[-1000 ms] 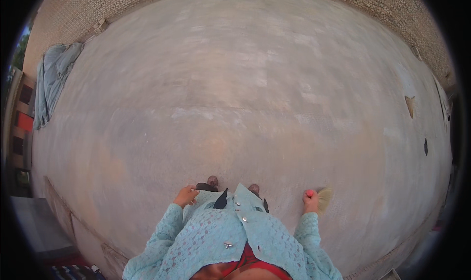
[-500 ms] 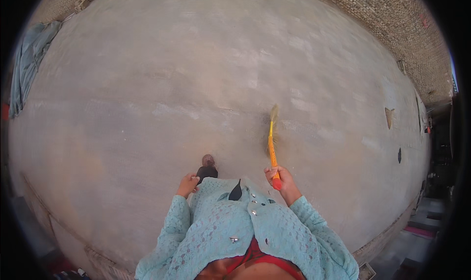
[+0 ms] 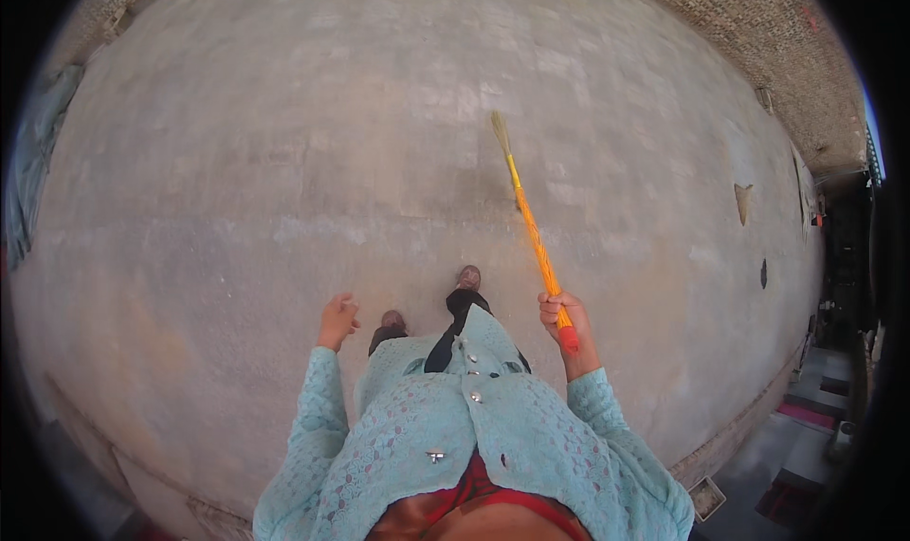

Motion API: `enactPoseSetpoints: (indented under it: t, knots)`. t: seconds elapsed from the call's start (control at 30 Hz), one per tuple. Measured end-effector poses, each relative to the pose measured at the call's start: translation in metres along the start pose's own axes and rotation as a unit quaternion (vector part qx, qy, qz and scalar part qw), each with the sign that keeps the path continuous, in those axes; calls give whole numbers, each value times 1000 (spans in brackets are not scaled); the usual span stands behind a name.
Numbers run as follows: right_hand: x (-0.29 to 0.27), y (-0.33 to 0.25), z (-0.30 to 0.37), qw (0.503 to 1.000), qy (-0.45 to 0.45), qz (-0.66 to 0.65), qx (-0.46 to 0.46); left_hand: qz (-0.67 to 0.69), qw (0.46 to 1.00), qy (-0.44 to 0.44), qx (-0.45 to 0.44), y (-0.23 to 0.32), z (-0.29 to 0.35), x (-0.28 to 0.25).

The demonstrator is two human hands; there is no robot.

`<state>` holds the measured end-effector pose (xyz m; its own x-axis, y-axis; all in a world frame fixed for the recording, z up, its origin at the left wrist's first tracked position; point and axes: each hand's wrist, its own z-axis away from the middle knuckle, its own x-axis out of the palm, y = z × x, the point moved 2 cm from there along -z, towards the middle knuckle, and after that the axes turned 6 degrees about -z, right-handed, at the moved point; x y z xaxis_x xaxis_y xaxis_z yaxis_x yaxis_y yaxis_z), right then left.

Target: The person sweeps a concrete floor using a yellow broom, moving debris toward a brick-lined edge. The person repeatedly sweeps the same area, gathering small pieces of trash into a pile.

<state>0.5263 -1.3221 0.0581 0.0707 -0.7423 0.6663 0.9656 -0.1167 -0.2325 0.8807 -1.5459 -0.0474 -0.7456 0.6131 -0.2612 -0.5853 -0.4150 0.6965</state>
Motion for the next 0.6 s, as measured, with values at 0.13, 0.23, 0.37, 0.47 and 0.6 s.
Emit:
enactPoseSetpoints:
  t: [0.13, 0.23, 0.37, 0.47, 0.6]
  knots:
    - [-1, -63, -63, 996, 80, 12, -37, 34, 999, 32, -17, 38, 15, 17]
    - [-3, -101, -124, 996, 78, -29, -14, 54, 997, 38, -30, 63, 31, 33]
    - [12, -130, -177, 984, 65, -130, 108, 66, 998, 3, -21, 116, 28, 73]
    - [53, -89, -182, 986, 79, -32, 144, 80, 996, -46, 6, 161, 24, 96]
    - [99, -40, -198, 977, 7, 29, 213, 137, 979, -152, -10, 229, -3, 135]
